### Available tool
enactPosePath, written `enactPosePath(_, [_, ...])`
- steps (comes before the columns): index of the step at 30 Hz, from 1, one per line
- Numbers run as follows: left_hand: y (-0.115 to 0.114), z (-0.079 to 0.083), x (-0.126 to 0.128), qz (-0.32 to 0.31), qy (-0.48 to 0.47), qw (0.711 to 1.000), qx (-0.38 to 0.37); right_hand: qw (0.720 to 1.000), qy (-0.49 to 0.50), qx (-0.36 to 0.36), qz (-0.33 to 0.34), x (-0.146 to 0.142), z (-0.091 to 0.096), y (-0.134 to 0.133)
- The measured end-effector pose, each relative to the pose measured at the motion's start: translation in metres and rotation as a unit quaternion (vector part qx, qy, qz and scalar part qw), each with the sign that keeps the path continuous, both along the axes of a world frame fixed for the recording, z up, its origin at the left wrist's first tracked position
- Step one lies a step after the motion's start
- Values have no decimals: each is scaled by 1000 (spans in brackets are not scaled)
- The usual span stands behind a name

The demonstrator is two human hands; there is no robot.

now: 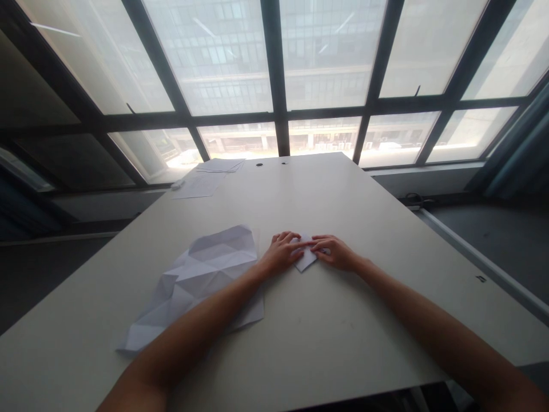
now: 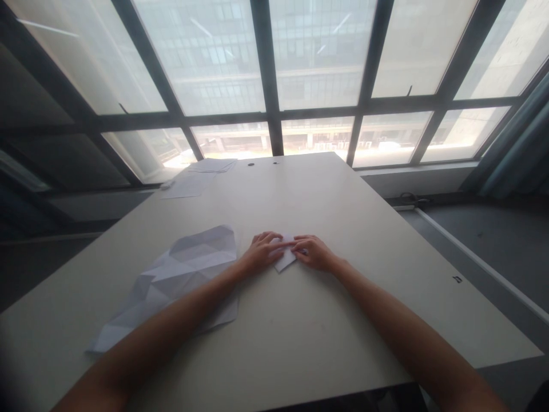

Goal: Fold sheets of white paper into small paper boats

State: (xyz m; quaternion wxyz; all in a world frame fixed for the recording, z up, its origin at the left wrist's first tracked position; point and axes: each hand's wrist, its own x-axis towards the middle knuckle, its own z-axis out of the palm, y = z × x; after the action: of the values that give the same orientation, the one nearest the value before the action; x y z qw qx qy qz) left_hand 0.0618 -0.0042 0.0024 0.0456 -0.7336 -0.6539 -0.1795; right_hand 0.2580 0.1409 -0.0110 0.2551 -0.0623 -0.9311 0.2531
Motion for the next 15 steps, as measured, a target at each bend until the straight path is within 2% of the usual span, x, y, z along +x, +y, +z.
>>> enactPosePath(6, [2, 0, -5, 78, -17, 996, 28, 998, -25, 46, -22, 0, 9, -6])
enactPosePath(11, [3, -1, -1, 38, -41, 998, 33, 991, -47, 99, -75, -4, 12, -12])
enactPosePath(15, [4, -5, 0, -4, -29, 1000, 10, 981, -66, 142, -117, -3, 16, -18])
